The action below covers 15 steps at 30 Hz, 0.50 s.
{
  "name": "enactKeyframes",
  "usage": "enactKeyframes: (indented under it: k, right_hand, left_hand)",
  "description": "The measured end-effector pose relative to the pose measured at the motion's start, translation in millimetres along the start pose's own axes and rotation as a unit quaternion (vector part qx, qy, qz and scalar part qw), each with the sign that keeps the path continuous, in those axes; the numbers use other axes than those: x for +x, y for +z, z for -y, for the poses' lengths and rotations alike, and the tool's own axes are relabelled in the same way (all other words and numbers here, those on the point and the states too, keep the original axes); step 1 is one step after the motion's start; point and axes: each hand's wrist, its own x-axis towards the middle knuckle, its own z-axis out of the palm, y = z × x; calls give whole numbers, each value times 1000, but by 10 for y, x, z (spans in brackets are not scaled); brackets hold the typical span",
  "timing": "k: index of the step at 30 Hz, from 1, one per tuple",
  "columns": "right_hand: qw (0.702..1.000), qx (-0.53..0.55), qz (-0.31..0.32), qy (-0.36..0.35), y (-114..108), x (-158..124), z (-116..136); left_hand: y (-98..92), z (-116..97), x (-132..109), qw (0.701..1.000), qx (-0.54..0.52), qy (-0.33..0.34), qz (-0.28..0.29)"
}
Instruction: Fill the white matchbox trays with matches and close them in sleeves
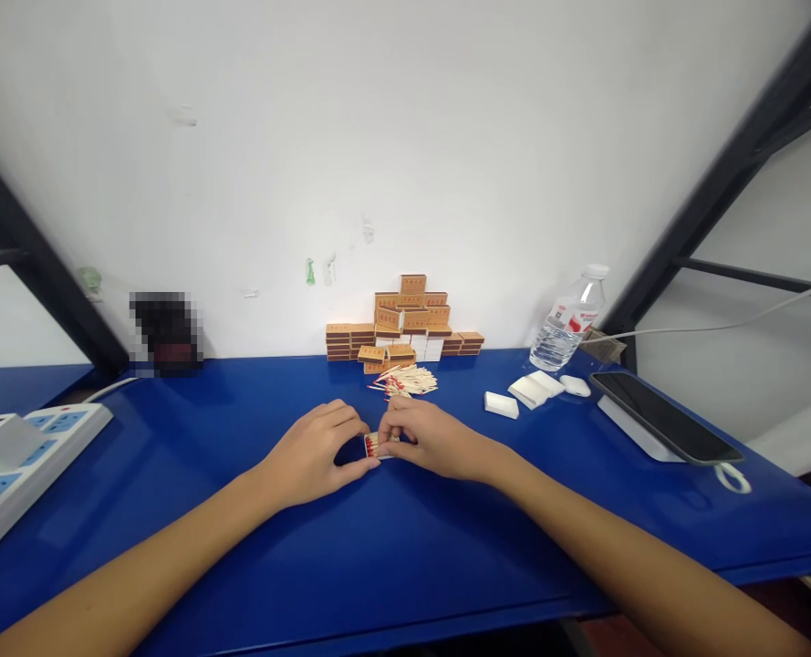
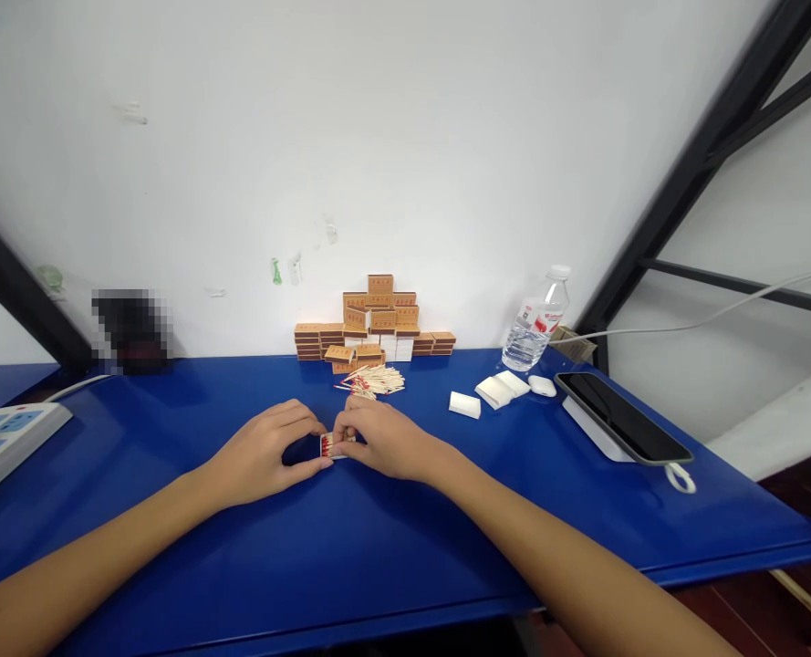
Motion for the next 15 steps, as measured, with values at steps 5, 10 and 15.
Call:
enactKeyframes:
  k: [5, 10, 15]
  right_hand:
    - [999, -16, 33, -20, -72, -22, 44]
    - [997, -30, 65, -37, -129, -35, 50]
    - [996, -62, 62, -31, -101, -32, 14]
  left_hand:
    - [2, 3, -2, 1000, -11, 3, -4]
    - [0, 3, -1, 1000, -17, 3, -3]
    - [-5, 6, 4, 1000, -24, -8, 4]
